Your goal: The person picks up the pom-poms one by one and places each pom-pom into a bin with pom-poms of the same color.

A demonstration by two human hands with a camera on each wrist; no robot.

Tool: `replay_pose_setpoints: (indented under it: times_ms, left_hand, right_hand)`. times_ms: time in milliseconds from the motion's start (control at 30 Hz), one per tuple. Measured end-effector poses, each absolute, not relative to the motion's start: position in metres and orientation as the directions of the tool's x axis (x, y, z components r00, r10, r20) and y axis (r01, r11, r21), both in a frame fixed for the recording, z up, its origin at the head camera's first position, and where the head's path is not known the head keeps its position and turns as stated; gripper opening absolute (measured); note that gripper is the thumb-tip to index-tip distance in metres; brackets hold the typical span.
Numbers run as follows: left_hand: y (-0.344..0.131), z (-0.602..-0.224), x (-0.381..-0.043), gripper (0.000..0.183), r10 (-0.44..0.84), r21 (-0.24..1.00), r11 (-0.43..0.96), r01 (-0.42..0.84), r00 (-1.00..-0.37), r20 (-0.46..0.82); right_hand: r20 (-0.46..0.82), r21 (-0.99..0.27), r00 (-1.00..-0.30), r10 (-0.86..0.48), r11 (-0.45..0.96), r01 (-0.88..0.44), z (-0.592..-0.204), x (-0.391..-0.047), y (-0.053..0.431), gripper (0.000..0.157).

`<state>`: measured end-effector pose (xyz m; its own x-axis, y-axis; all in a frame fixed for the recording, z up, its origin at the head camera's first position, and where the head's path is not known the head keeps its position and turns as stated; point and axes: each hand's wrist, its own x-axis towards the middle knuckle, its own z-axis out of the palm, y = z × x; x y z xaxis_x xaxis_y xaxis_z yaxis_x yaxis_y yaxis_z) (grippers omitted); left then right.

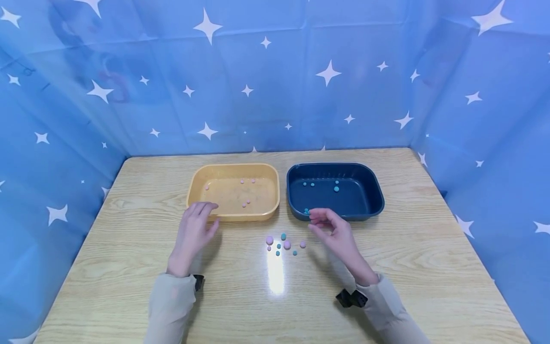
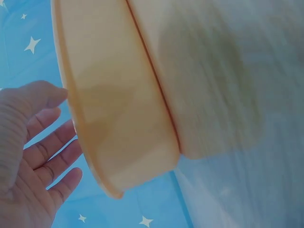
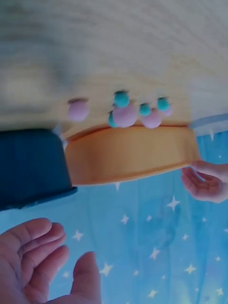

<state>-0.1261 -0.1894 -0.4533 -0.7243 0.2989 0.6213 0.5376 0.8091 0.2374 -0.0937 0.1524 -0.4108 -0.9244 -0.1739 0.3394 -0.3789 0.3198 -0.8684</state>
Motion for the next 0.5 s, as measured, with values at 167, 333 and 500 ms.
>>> replay_pose_setpoints:
  times_ms: [167,333,500]
  left_hand:
    - [-0.194,-0.455,-0.125,0.029,0.3,0.236,0.814,0.53,-0.732,0.611]
    - [-0.197,-0.457,-0.124,0.027,0.299,0.24,0.82,0.519,-0.747,0.593]
    - [-0.199,-0.459,-0.123,0.028,0.3,0.248,0.82,0.516,-0.756,0.582]
  right_hand:
    - [0.218,-0.926,-0.954,-0.206,0.264,-0.269,-0.439,-0.096,0.154,0.028]
    - [0.13,-0.946,-0.964,-0.232,0.263,-0.191,-0.454,-0.095,0.15,0.032]
    - [0.106,-0.933,-0.958,-0.265,0.307,-0.188,-0.465,-0.095,0.145,0.032]
